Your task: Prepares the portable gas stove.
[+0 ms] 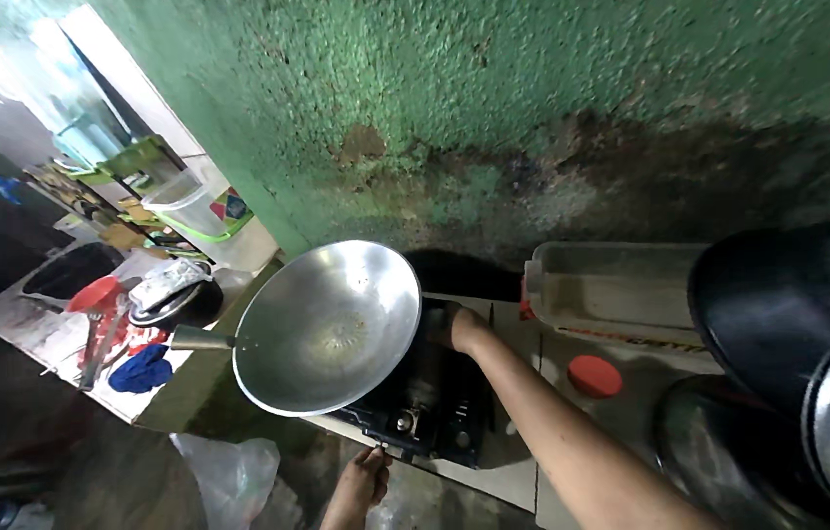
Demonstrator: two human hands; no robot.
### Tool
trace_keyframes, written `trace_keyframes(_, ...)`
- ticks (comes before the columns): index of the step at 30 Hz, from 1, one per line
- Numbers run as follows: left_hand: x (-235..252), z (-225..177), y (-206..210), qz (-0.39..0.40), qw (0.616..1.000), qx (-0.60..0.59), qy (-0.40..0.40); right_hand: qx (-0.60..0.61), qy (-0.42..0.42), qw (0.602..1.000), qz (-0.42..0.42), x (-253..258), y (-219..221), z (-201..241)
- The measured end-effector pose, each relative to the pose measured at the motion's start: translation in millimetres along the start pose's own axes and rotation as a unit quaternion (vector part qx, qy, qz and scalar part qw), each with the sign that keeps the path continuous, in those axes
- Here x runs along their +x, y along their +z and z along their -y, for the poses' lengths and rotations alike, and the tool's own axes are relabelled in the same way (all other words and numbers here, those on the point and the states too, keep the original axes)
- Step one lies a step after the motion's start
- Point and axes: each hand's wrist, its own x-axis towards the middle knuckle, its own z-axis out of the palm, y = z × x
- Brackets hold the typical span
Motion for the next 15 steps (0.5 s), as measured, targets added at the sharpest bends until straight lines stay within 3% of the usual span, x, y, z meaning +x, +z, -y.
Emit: trace_keyframes(15,6.1,1.1,-2.1,0.009,1.0,0.009,-0.017,0.026,-0.002,1.0,-0.009,-3.2,0.8,0.9)
